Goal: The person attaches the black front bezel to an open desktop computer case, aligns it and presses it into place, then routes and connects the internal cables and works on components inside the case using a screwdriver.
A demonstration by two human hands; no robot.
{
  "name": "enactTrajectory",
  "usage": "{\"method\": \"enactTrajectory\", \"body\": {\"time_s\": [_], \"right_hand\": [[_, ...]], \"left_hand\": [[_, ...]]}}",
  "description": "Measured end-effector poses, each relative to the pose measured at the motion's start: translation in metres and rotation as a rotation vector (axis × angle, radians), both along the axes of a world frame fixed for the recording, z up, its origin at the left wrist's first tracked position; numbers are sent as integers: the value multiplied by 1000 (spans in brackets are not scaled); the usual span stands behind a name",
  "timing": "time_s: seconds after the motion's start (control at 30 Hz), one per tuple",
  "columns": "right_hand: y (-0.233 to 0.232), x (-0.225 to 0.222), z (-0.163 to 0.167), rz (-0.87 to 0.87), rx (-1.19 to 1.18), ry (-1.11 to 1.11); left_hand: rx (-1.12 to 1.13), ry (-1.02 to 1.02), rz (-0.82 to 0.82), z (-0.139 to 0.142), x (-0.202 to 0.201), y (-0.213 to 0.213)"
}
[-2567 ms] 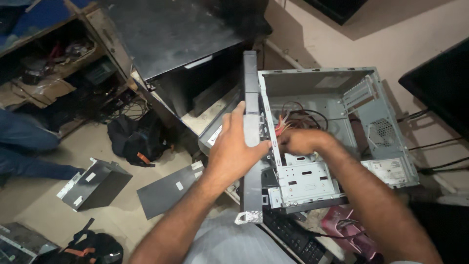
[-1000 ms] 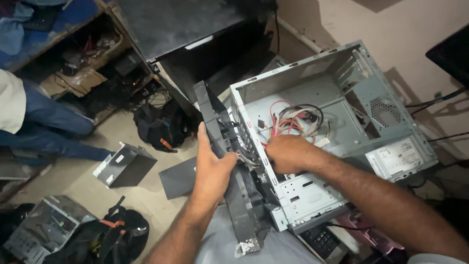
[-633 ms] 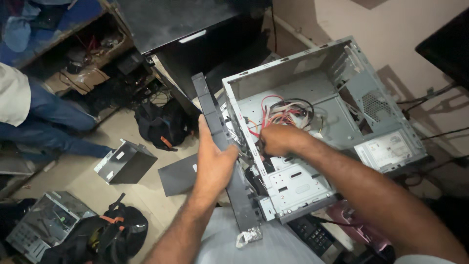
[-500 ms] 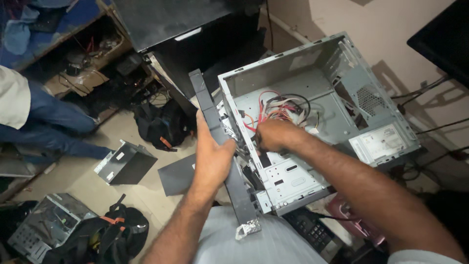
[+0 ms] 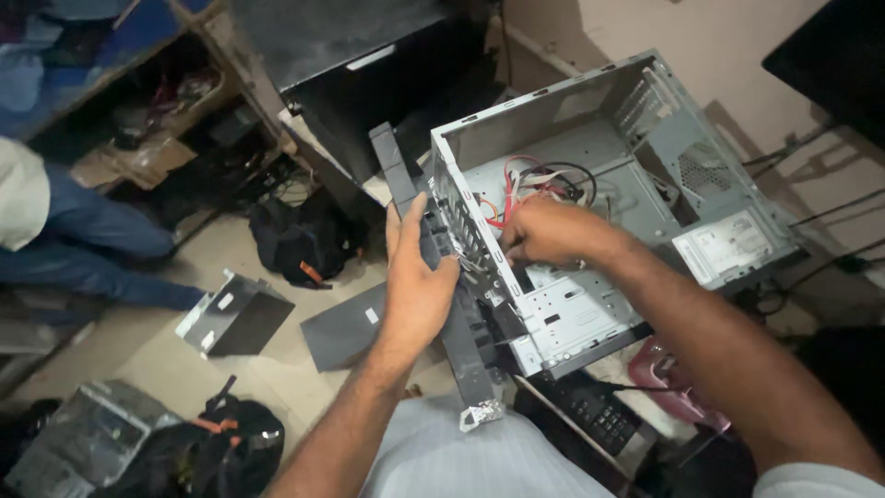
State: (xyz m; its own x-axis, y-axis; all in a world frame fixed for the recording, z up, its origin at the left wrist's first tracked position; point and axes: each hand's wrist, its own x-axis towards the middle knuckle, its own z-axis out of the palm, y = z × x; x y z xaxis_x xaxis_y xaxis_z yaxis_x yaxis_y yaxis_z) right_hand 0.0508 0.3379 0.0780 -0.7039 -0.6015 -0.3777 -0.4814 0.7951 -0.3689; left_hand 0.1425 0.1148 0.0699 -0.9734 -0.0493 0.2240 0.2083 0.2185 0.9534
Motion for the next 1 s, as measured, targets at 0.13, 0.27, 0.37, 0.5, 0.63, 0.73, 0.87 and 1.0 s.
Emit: {"method": "enactTrajectory", "body": {"time_s": [0.13, 0.27, 0.37, 0.5, 0.63, 0.73, 0.87, 1.0], "right_hand": [[-2, 14, -10, -98, -109, -89], [-11, 19, -16, -132, -90, 13], [-16, 25, -12, -111, -75, -25], [-14, 30, -5, -179, -25, 14], [-10, 19, -19, -200, 81, -124], [-7, -1, -43, -126, -6, -309], [-2, -23, -63, -33, 78, -268], [-12, -23, -64, -43, 164, -90]], "left_hand": [[13, 0, -4, 2, 0, -4], [-5, 143, -86, -4, 9, -10], [-143, 322, -201, -10, 17, -27], [-349, 593, -285, -11, 2, -47], [-429, 801, -349, -4, -10, -52], [-510, 844, -531, 6, -22, -48], [-565, 833, -566, 20, -29, -42], [-716, 769, -606, 30, -27, -35]]}}
